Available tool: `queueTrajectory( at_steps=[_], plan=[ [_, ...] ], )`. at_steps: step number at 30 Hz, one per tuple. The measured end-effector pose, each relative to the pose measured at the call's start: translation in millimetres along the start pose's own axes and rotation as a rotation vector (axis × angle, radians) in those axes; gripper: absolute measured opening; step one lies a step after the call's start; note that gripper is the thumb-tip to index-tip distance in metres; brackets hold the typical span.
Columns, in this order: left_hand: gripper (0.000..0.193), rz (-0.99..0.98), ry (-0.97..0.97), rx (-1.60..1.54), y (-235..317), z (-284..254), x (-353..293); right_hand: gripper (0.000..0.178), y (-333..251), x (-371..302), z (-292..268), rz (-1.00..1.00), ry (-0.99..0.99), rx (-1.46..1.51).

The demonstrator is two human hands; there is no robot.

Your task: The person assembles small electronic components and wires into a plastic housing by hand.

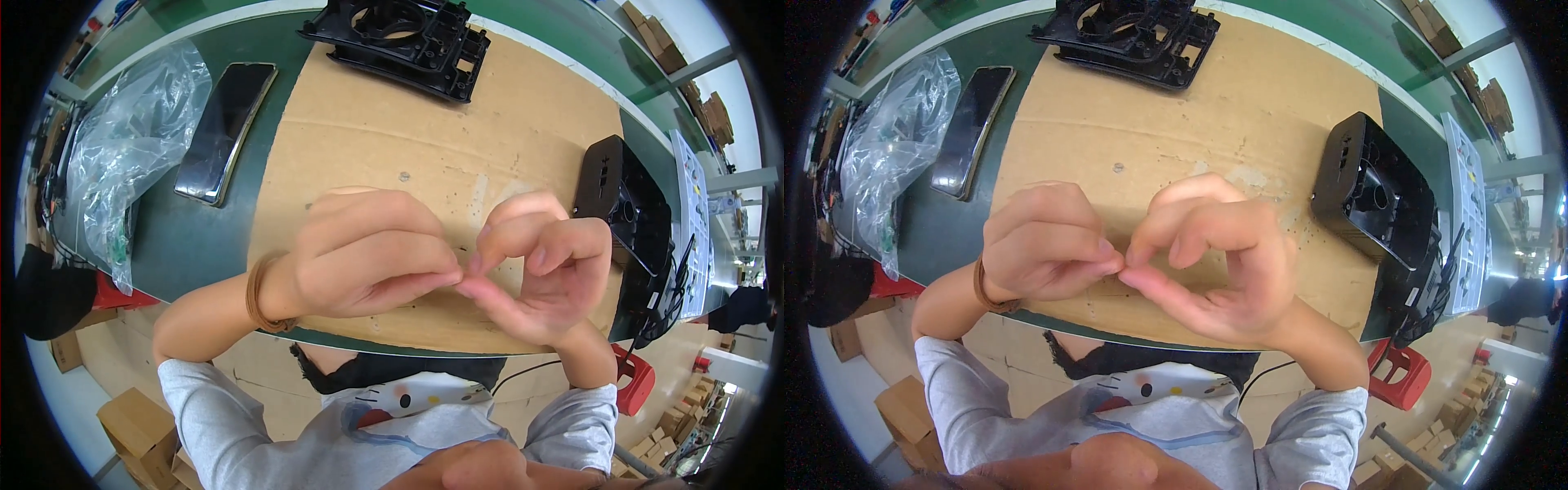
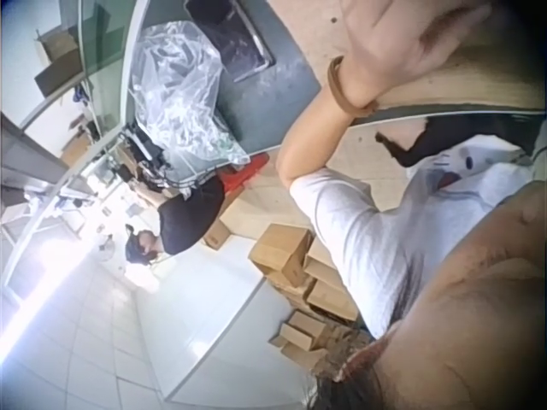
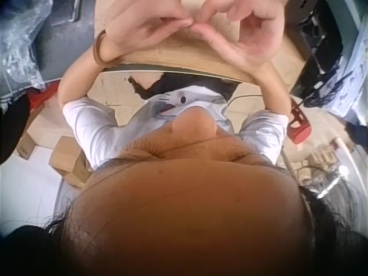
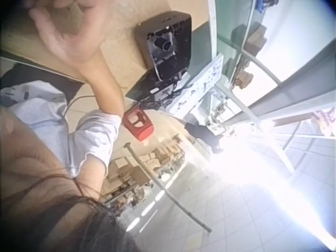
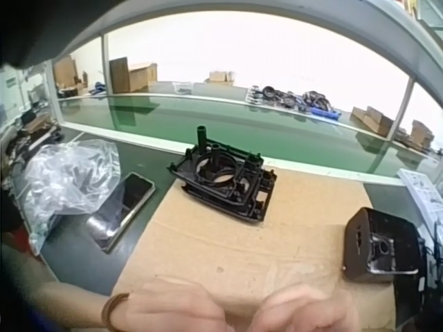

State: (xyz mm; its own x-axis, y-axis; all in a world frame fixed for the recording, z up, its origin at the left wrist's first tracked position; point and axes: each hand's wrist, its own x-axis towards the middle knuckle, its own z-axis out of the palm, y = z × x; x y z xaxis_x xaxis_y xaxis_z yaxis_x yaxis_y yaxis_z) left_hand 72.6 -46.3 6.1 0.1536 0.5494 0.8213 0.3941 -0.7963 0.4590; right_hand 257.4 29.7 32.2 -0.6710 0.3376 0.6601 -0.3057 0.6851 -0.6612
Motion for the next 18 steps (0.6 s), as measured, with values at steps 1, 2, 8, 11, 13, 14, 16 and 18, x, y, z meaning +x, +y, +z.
queueTrajectory(
  at_steps=[1,2,8,11,13,14,16,18],
  plan=[
    [0.021,0.0,-0.001,-0.001,-0.3,0.6,-0.3,0.047,-0.2,0.0,0.3,-0.01,0.009,0.004],
    [0.021,0.022,-0.002,-0.004,-1.0,1.5,-0.9,0.047,-0.6,0.0,0.4,-0.009,0.01,0.003],
    [0.023,0.06,-0.032,0.017,-0.2,0.0,-1.4,0.038,-3.3,-0.2,3.7,-0.01,0.068,0.022],
    [0.024,0.055,-0.046,0.036,1.3,-0.9,-1.6,0.03,-5.6,1.8,1.2,0.001,0.018,-0.025],
    [0.024,0.049,-0.052,0.041,2.4,-1.0,-0.4,0.026,-7.6,2.7,0.4,-0.054,-0.04,-0.155],
    [0.024,0.03,-0.065,0.047,3.4,-1.4,0.9,0.026,-6.6,1.4,0.2,-0.054,-0.039,-0.157],
    [0.023,0.009,-0.077,0.056,4.9,-2.2,1.6,0.025,-3.0,-2.4,1.2,-0.177,-0.022,-0.207],
    [0.023,-0.018,-0.087,0.069,5.4,-2.2,1.6,0.025,-5.8,0.4,1.3,-0.16,-0.03,-0.226]
  ],
)
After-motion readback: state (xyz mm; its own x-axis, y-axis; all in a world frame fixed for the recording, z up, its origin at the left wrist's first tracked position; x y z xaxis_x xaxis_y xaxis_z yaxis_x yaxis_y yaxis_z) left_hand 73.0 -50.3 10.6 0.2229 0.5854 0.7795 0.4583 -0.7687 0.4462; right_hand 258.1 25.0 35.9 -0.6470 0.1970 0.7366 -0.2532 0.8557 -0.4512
